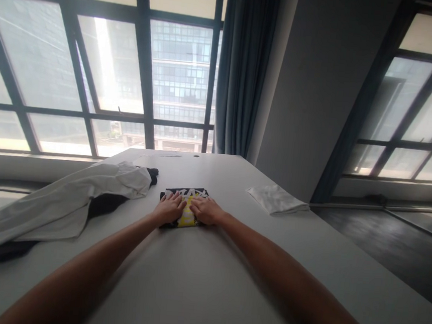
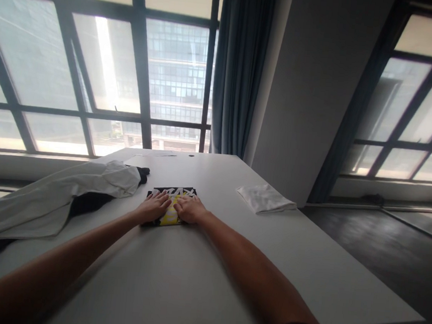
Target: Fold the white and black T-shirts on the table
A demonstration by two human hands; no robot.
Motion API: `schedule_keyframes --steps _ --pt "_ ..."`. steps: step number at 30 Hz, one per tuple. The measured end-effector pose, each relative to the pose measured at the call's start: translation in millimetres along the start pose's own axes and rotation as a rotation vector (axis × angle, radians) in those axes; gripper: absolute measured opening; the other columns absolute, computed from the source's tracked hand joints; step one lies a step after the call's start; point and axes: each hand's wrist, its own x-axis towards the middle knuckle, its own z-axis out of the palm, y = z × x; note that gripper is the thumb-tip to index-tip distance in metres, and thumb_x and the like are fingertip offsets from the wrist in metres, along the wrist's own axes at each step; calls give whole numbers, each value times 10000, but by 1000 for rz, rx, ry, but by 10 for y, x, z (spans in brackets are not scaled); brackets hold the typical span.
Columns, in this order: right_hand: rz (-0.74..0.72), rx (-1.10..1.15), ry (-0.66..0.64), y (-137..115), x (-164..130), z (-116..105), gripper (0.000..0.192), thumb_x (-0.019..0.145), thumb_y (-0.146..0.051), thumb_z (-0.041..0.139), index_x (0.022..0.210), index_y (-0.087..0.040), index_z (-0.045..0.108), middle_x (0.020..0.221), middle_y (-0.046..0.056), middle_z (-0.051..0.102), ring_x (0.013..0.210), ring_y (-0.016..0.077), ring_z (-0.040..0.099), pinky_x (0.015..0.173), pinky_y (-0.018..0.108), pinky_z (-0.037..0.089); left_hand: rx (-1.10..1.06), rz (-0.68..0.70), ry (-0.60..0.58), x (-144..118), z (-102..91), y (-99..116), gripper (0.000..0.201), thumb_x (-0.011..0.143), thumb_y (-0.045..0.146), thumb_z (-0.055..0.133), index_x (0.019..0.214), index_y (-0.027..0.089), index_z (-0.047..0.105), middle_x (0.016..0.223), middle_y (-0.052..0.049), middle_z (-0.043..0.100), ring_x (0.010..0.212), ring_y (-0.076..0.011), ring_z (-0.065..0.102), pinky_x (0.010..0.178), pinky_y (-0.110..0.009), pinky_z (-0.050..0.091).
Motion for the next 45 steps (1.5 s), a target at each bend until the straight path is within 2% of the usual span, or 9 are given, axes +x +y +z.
schedule_keyframes --steps 3,7,14,19,23,27,32,37,45 --pt "45 -26 45 -19 296 -19 580 1001 -373 304 1517 -124 396 1603 124 318 1498 230 246 1228 490 125 18 -110 19 202 24 3 558 978 341 297 1469 132 460 1626 -158 268 1520 -320 173 1200 -553 149" --pt "162 38 -110 95 559 104 650 1008 -436 265 1578 -124 239 1653 96 171 1530 208 127 1234 492 76 -51 -357 -23 373 62 -220 668 967 482 277 1500 97 397 1602 -217 286 1493 -347 254 1168 -563 234" --pt "265 80 -128 335 506 142 775 986 -626 219 1594 -146 191 1668 105 65 1540 219 30 1231 479 38 -120 -425 -30 411 105 -573 746 940 566 297 1516 97 370 1617 -202 255 1517 -321 185 1201 -533 174" --pt "438 59 -52 327 416 87 804 967 -638 302 1571 -110 255 1625 186 236 1503 289 220 1204 484 194 -156 -504 1 279 -27 -610 765 949 585 304 1507 66 371 1607 -262 240 1489 -423 206 1163 -604 206" --pt "561 87 102 344 472 -1 788 872 -599 563 1451 -74 458 1406 268 534 1321 347 506 1062 444 426 -142 -290 65 2 -105 -465 774 956 626 272 1550 131 311 1645 -176 192 1518 -375 130 1194 -577 141" --pt "584 310 157 435 590 -63 679 547 -469 892 1113 -150 696 1172 215 695 1163 371 623 956 439 517 -129 24 -84 -266 -40 -239 711 976 594 235 1554 192 334 1641 -103 241 1528 -293 145 1220 -498 129" --pt "647 704 42 517 590 -35 315 528 -296 893 685 -146 665 778 134 736 800 303 719 684 392 604 -178 39 -116 -368 -22 -230 759 966 627 240 1558 159 327 1642 -125 212 1529 -298 131 1229 -482 133" --pt "501 922 129 517 540 14 260 574 -211 835 744 -137 652 761 78 727 721 222 702 634 311 585 -275 20 28 -392 -3 -329 757 962 649 239 1527 168 393 1624 -141 279 1523 -293 173 1226 -482 193" --pt "366 497 607 992 508 -301 222 615 -274 728 725 -189 555 811 18 661 804 188 600 763 290 483 -206 -43 2 -464 -17 -257 712 993 579 180 1526 150 378 1623 -106 297 1517 -266 207 1215 -485 226"
